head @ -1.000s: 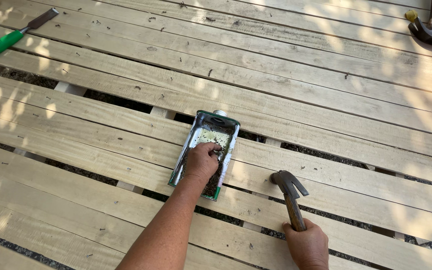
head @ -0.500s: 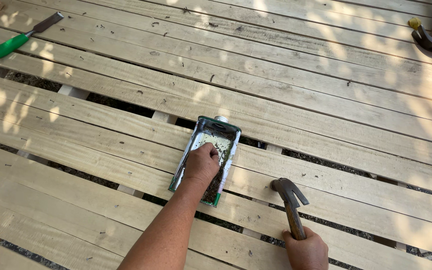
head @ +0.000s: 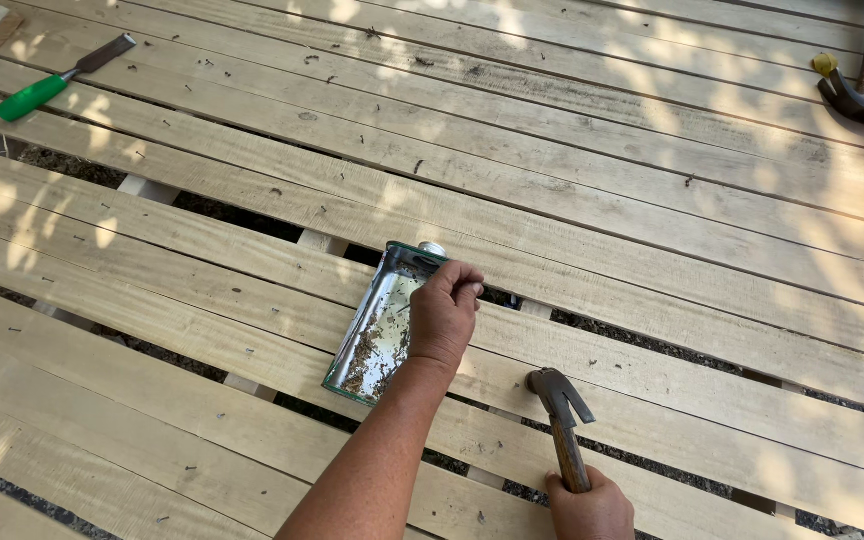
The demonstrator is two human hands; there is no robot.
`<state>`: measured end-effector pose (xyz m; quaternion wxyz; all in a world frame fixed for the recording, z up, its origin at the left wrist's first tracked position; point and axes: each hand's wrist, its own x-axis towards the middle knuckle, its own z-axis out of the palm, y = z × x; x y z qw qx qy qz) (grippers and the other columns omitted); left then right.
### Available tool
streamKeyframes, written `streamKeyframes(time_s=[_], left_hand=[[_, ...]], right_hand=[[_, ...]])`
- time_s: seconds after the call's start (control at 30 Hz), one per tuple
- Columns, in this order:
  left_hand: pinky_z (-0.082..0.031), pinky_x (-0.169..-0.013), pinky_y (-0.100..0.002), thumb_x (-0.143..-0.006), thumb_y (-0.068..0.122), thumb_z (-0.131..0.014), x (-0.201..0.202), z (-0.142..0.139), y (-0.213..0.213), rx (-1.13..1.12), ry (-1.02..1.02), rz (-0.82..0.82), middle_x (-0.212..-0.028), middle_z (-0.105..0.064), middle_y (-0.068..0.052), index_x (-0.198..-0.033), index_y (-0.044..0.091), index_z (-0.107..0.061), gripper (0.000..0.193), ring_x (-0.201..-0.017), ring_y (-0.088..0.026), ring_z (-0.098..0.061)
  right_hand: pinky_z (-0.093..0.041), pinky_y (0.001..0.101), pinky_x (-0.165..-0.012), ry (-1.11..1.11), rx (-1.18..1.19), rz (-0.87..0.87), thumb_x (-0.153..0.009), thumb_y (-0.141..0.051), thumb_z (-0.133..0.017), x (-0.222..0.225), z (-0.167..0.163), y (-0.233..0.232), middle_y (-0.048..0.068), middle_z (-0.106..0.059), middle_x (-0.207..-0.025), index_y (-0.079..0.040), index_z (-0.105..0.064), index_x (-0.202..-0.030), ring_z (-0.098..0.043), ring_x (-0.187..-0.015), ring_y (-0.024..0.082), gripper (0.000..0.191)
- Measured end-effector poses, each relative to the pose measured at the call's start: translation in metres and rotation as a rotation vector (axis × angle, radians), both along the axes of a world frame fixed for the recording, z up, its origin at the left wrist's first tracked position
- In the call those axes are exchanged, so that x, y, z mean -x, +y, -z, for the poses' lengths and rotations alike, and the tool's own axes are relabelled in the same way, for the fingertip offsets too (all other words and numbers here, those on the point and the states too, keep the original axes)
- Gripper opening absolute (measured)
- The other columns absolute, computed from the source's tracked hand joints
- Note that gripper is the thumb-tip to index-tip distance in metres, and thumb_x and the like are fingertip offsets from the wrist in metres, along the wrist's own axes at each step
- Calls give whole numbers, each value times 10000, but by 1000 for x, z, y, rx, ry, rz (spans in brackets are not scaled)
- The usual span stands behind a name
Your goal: The person repeatedly picks nails from a metal tin and hammers them into a wooden slatted surface. They hold the nail with one hand and strike it with a hammer in the other, moving along the planks to secure multiple nails.
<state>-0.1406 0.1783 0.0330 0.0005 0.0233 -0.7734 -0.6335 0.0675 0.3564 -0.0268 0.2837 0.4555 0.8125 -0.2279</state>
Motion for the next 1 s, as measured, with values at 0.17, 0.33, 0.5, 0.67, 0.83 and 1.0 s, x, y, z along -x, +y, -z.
streamKeyframes(time_s=[0.17,0.33,0.5,0.67,0.83,1.0], left_hand=[[-599,-632,-269,-935,-28,-635,-14,20,48,-52,-44,80,-830,-747,-45,-986,72,-718,139,-665,-114,-699],[-626,-683,-282,-900,24,-688,-23,53,63,-13,-134,76,-859,-778,-42,-1005,115,-759,157,-713,-126,-748],[-611,-776,-343,-814,89,-783,-21,71,65,141,7,130,-912,-746,-59,-866,91,-787,53,-813,-222,-733],[-582,-861,-355,-818,117,-781,-26,74,67,259,68,145,-921,-724,-26,-826,110,-769,16,-937,-227,-694],[-580,-857,-356,-846,158,-773,-30,70,67,329,121,125,-913,-710,-2,-832,127,-750,41,-940,-221,-674],[-578,-842,-349,-851,150,-759,-34,65,64,339,210,159,-922,-691,7,-866,127,-741,32,-941,-220,-663]], right_hand=[[-600,339,-970,41,-12,30,-850,-437,-794,-3,12,3,80,-805,-804,-170,-839,-1096,-808,-870,190,366],[-592,330,-979,76,24,42,-828,-441,-811,-6,18,8,79,-824,-814,-190,-815,-1156,-811,-886,180,413],[-584,335,-985,94,49,58,-822,-428,-820,-9,18,10,82,-820,-828,-183,-818,-1157,-804,-899,187,415],[-575,324,-987,49,122,48,-851,-450,-797,-10,17,14,84,-809,-815,-135,-810,-1144,-803,-883,178,430],[-597,339,-941,67,224,129,-860,-436,-813,-12,22,23,101,-774,-793,-86,-792,-1176,-777,-817,183,472],[-615,325,-882,83,175,108,-839,-442,-827,-18,23,32,59,-772,-755,-103,-772,-1206,-768,-740,137,502]])
